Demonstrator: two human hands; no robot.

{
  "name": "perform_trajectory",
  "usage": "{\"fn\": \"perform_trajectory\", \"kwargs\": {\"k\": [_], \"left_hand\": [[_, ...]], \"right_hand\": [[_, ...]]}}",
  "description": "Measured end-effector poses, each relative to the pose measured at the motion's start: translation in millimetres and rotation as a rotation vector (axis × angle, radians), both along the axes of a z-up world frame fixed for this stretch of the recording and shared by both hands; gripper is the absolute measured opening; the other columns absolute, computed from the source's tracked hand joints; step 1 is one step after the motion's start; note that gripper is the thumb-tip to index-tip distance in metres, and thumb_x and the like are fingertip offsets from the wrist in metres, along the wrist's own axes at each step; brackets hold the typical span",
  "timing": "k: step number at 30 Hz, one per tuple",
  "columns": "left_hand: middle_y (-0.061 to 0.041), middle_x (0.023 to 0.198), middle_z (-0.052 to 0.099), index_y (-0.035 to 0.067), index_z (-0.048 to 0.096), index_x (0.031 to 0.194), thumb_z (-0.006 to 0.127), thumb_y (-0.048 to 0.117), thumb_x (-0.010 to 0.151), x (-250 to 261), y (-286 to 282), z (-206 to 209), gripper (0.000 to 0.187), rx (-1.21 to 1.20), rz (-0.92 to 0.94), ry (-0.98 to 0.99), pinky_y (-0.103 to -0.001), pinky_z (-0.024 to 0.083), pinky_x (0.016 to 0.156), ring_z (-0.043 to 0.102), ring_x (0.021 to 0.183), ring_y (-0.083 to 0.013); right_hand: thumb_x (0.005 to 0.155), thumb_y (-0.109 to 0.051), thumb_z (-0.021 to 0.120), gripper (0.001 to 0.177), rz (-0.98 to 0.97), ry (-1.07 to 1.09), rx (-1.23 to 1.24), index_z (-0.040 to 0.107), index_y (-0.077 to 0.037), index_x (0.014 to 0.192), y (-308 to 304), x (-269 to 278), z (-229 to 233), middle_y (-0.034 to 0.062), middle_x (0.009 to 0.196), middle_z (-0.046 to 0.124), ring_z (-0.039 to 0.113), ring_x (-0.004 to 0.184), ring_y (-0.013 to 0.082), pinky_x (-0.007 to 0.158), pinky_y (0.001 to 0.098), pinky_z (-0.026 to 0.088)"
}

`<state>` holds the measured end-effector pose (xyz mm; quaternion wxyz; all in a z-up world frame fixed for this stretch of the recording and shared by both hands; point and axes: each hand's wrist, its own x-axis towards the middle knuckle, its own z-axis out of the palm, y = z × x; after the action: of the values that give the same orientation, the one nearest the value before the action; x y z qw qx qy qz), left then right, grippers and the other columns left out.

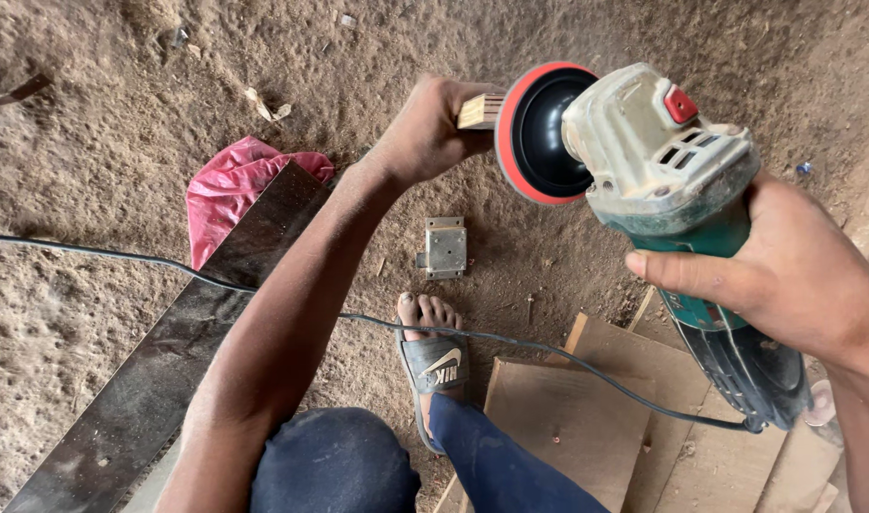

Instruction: The person sands the edges and surfaces of a rectangular wooden board using a hand-held power sander, turning the board several times to reach different sides.

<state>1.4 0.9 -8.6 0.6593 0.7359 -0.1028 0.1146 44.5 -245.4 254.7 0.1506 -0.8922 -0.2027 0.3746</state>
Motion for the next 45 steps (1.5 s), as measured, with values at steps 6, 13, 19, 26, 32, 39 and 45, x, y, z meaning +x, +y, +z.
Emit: {"fn": "perform_trajectory", "kwargs": {"k": [6, 13, 19, 26, 32, 39, 45], "left_hand": [[-0.012, 0.109, 0.08, 0.004, 0.072, 0.123, 0.081, 0.007, 0.093, -3.2, 1.4, 2.2, 0.031, 0.002, -0.006, -0.001, -0.036, 0.068, 0.087, 0.08, 0.095, -0.0184], [-0.011, 0.11, 0.079, 0.005, 0.072, 0.123, 0.079, 0.006, 0.094, -3.9, 2.3, 3.2, 0.029, 0.008, -0.014, 0.04, -0.035, 0.068, 0.086, 0.08, 0.096, -0.0179], [-0.011, 0.108, 0.079, 0.005, 0.072, 0.121, 0.078, 0.006, 0.095, -2.1, 3.4, 2.6, 0.027, 0.024, -0.01, 0.094, -0.034, 0.068, 0.083, 0.079, 0.092, -0.0167], [-0.012, 0.111, 0.079, 0.005, 0.073, 0.121, 0.077, 0.006, 0.096, -3.4, 5.0, 0.8, 0.025, -0.015, -0.02, 0.08, -0.034, 0.067, 0.088, 0.078, 0.097, -0.0164], [-0.012, 0.114, 0.078, 0.005, 0.073, 0.122, 0.077, 0.007, 0.098, -6.3, 5.9, 5.4, 0.024, -0.043, -0.043, 0.068, -0.035, 0.067, 0.09, 0.078, 0.101, -0.0166], [-0.011, 0.115, 0.079, 0.005, 0.075, 0.117, 0.077, 0.003, 0.095, 8.4, 20.4, 11.8, 0.022, -0.226, -0.04, 0.156, -0.038, 0.066, 0.098, 0.078, 0.104, -0.0173], [-0.009, 0.113, 0.077, 0.006, 0.072, 0.119, 0.076, 0.01, 0.098, 52.7, 50.9, -0.3, 0.022, -0.102, 0.0, 0.232, -0.037, 0.065, 0.099, 0.076, 0.104, -0.0187]], "right_hand": [[0.077, -0.03, 0.086, 0.053, -0.009, 0.017, 0.022, 0.072, -0.004, 0.121, -8.3, 1.6, 0.1, 0.0084, 0.103, 0.073, 0.072, 0.089, 0.0169, 0.081, 0.0334, 0.059], [0.079, -0.028, 0.084, 0.049, -0.002, -0.005, 0.055, 0.073, -0.003, 0.12, -23.4, 8.1, -1.2, 0.0085, 0.105, 0.073, 0.073, 0.092, 0.0163, 0.082, 0.0341, 0.059], [0.081, -0.021, 0.084, 0.046, -0.079, 0.022, 0.134, 0.072, -0.002, 0.121, -40.6, 10.2, -0.8, 0.0079, 0.103, 0.076, 0.071, 0.091, 0.0154, 0.079, 0.0328, 0.059], [0.083, -0.018, 0.082, 0.046, -0.168, 0.018, 0.137, 0.071, -0.002, 0.125, -58.9, 18.7, -0.9, 0.0086, 0.104, 0.075, 0.07, 0.089, 0.0152, 0.075, 0.0329, 0.059], [0.084, -0.021, 0.079, 0.054, -0.334, -0.01, 0.161, 0.062, 0.001, 0.13, -92.9, 44.0, -4.0, 0.0142, 0.1, 0.071, 0.074, 0.084, 0.0222, 0.075, 0.0378, 0.062], [0.091, -0.019, 0.074, 0.054, -0.533, 0.032, 0.334, 0.056, 0.005, 0.135, -147.8, 63.5, -22.1, 0.0194, 0.093, 0.068, 0.073, 0.078, 0.0283, 0.073, 0.0433, 0.066], [0.088, -0.015, 0.07, 0.053, -0.626, -0.002, 0.326, 0.058, 0.004, 0.136, -152.1, 51.9, -27.0, 0.0193, 0.099, 0.068, 0.074, 0.08, 0.0281, 0.072, 0.0441, 0.065]]}}
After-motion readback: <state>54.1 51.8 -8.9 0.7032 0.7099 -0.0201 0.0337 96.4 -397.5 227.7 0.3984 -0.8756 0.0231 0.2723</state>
